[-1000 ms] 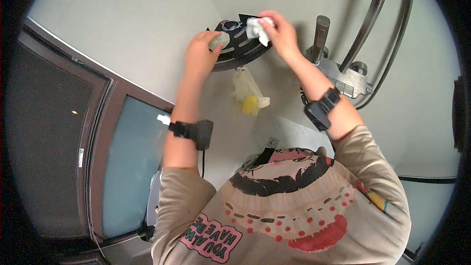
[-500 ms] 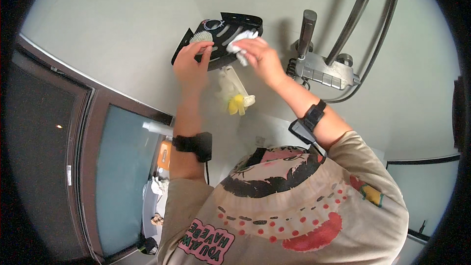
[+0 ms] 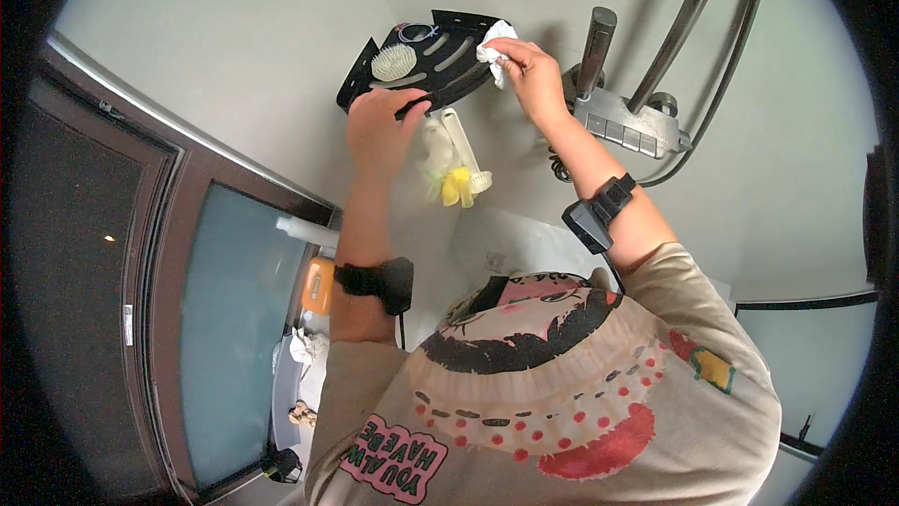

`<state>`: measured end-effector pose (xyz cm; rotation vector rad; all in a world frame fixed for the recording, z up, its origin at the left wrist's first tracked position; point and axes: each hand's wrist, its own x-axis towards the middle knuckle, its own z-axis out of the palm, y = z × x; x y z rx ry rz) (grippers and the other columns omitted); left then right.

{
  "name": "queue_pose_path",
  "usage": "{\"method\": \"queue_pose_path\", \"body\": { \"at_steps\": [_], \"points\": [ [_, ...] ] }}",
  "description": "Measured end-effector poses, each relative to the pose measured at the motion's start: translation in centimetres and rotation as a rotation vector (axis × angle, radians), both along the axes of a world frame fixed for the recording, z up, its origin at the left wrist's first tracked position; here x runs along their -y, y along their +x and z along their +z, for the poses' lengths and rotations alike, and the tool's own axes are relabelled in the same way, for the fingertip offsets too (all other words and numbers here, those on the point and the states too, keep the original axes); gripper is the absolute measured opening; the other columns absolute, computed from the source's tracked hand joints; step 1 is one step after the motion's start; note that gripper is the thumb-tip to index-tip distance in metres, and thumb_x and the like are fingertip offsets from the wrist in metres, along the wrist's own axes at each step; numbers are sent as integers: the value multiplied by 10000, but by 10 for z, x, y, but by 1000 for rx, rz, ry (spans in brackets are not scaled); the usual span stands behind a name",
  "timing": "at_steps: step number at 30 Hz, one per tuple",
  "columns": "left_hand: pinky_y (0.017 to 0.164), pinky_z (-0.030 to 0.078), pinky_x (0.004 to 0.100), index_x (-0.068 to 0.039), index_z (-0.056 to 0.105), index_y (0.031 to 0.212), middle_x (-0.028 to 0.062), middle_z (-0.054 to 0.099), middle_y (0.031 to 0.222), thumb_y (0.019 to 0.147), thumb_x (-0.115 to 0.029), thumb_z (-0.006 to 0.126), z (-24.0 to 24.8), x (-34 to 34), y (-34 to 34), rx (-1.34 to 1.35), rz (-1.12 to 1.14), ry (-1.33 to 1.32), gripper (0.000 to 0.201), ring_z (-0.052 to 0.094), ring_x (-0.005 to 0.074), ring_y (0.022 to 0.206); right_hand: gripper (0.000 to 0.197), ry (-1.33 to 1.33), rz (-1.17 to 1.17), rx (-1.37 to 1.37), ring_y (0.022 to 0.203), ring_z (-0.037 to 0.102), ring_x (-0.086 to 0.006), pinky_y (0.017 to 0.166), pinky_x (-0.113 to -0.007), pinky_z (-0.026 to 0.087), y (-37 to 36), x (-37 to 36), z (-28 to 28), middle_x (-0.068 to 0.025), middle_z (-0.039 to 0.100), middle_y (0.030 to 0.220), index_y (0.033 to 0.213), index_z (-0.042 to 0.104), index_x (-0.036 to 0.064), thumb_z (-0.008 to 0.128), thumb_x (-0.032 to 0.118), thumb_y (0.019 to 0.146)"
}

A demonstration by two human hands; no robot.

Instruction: Cleaning and wiping down bathroom walls and shower area.

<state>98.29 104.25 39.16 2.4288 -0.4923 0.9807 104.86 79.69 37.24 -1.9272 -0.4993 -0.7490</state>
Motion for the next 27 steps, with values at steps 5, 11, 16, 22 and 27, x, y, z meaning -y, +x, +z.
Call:
{"method": "queue_pose_path", "body": {
  "at_steps": [5,11,16,22,27],
  "points": [
    [837,466,400,-129,765,947,48,687,816,754,-276,813,13,-5,-5,-140,-62,-60,247,642,279,852,234,-6,-17,3,1019,662,-313,928,-381,515,-2,0,-1,-101,730,1105,1082,732,91,665,23,868],
    [806,491,419,-89,722,919,72,690,872,719,-259,840,12,-10,-4,-100,2,106,288,637,296,884,243,-115,-13,69,1018,661,-314,929,-379,515,2,3,0,-106,727,1112,1090,727,87,666,18,866],
    [807,488,414,-82,715,906,73,695,891,713,-232,846,14,-23,-7,-163,17,86,277,636,299,881,243,45,-52,14,1074,660,-312,952,-382,514,-10,-13,-6,-123,714,1141,1098,725,89,656,17,877],
    [787,476,377,-75,745,957,84,727,918,805,-205,792,28,-9,-8,-160,-173,-146,205,644,273,838,269,58,60,126,1083,651,-278,974,-374,498,-42,-50,-17,-79,720,1142,1136,727,124,695,98,871],
    [753,460,356,-75,752,834,58,715,799,797,-198,782,18,-15,1,-131,-104,-96,132,632,251,730,270,-198,9,208,1013,656,-242,896,-354,512,-14,-9,-4,-5,749,1065,1099,755,140,722,99,834]
  ]
}}
